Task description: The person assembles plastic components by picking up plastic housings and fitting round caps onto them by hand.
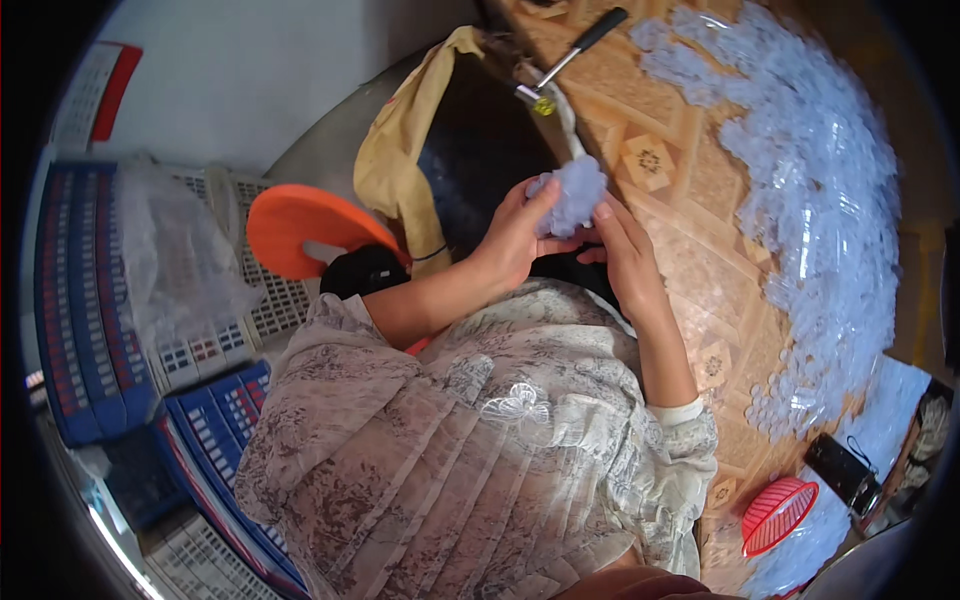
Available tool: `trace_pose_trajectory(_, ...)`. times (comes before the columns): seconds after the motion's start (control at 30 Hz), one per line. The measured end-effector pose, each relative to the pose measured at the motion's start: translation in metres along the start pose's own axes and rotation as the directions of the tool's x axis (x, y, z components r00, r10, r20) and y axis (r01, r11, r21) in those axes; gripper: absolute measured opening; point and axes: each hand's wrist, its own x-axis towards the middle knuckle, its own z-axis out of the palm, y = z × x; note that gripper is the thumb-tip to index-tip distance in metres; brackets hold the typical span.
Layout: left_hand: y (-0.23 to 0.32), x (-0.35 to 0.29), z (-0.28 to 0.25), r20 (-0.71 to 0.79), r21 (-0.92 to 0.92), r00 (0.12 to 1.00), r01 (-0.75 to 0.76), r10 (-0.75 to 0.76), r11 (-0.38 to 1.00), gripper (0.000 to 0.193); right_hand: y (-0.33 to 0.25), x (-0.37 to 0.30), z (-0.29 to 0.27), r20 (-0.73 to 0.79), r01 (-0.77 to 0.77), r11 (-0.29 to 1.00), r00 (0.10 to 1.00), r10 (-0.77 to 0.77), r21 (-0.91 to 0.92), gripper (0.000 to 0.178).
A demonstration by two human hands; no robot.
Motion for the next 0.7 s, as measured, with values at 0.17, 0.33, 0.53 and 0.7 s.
trace_pose_trajectory(0.17, -0.016, 0.011, -0.054, -0.137, -0.438, 0.968, 0.132, -0.211, 0.889, 0.053, 0.041, 0.03, 0.024, 0.106, 0.098, 0.909, 0.993, -0.06, -0.405, 0.053)
trace_pose_trajectory(0.33, -0.027, 0.02, -0.076, -0.27, -0.675, 0.892, 0.091, -0.361, 0.732, 0.068, 0.051, 0.022, 0.024, 0.154, 0.174, 0.788, 0.983, -0.102, -0.591, 0.046)
trace_pose_trajectory(0.53, -0.029, -0.003, -0.012, -0.09, 0.239, 0.975, -0.177, 0.203, 0.955, 0.04, 0.026, -0.014, 0.001, 0.094, 0.165, 0.906, 0.986, -0.139, -0.391, 0.032)
trace_pose_trajectory(0.7, -0.023, -0.005, 0.045, 0.465, 0.363, 0.8, -0.562, 0.378, 0.743, 0.025, -0.017, -0.077, -0.044, -0.245, 0.072, 0.994, 0.965, -0.091, -0.088, 0.028)
